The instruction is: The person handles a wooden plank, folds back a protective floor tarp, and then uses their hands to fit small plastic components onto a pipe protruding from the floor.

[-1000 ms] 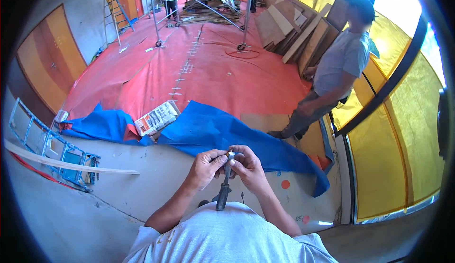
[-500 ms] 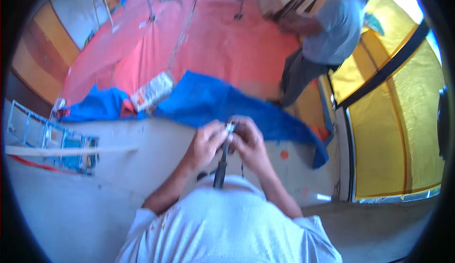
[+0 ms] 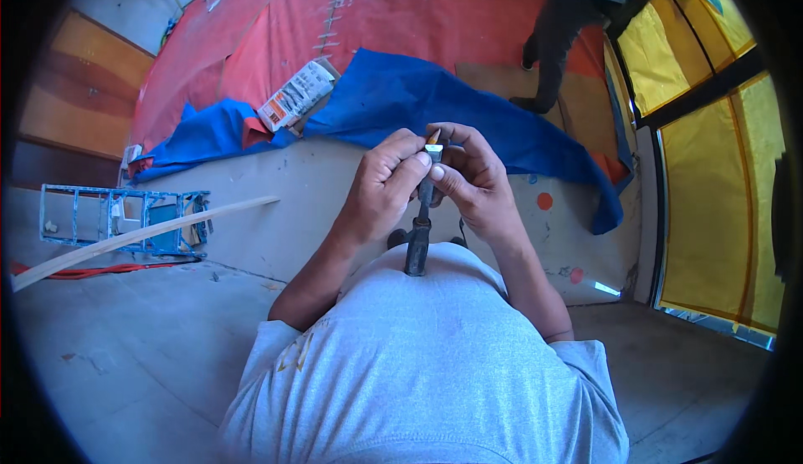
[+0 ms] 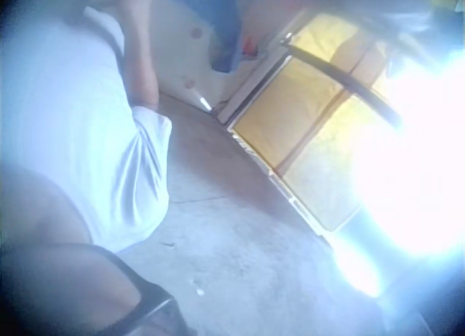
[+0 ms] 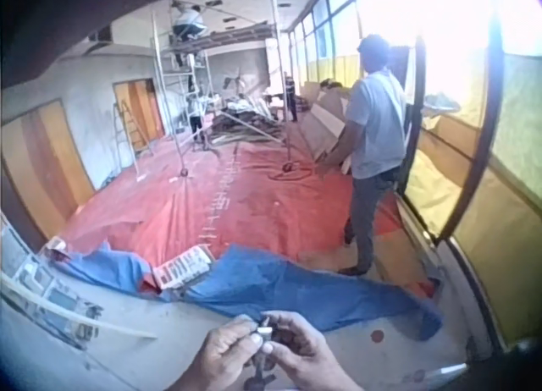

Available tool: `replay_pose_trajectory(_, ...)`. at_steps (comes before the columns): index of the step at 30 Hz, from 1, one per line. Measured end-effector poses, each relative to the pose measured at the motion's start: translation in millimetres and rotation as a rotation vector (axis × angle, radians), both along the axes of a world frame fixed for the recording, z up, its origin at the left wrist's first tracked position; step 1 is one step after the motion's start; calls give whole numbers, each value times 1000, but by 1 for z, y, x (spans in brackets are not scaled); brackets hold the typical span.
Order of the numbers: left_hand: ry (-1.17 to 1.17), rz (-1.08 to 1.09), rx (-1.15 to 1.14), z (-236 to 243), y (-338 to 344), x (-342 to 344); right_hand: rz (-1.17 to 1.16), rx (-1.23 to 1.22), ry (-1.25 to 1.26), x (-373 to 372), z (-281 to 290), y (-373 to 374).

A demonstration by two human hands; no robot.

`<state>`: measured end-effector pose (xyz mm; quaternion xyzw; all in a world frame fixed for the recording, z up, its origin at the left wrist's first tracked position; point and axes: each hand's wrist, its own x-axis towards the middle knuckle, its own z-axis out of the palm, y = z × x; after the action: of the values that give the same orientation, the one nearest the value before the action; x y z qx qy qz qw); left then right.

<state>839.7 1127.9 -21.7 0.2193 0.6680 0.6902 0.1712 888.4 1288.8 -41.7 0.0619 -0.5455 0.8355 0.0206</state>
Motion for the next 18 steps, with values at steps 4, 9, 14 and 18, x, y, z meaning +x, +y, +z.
replay_pose_trajectory(4, 48, -1, -14, -2, 0, 1, 27, -39, -19, 1, 1, 1)
replay_pose_trajectory(9, 14, -24, -18, -8, -1, -2, 14, -18, -45, -1, -2, 3)
replay_pose_trajectory(14, 77, 25, -83, -12, -3, 0, 11, -21, -71, -4, -3, 2)
replay_pose_trajectory(18, 129, 46, -97, -18, -4, 2, 39, -28, -87, -3, -4, 1)
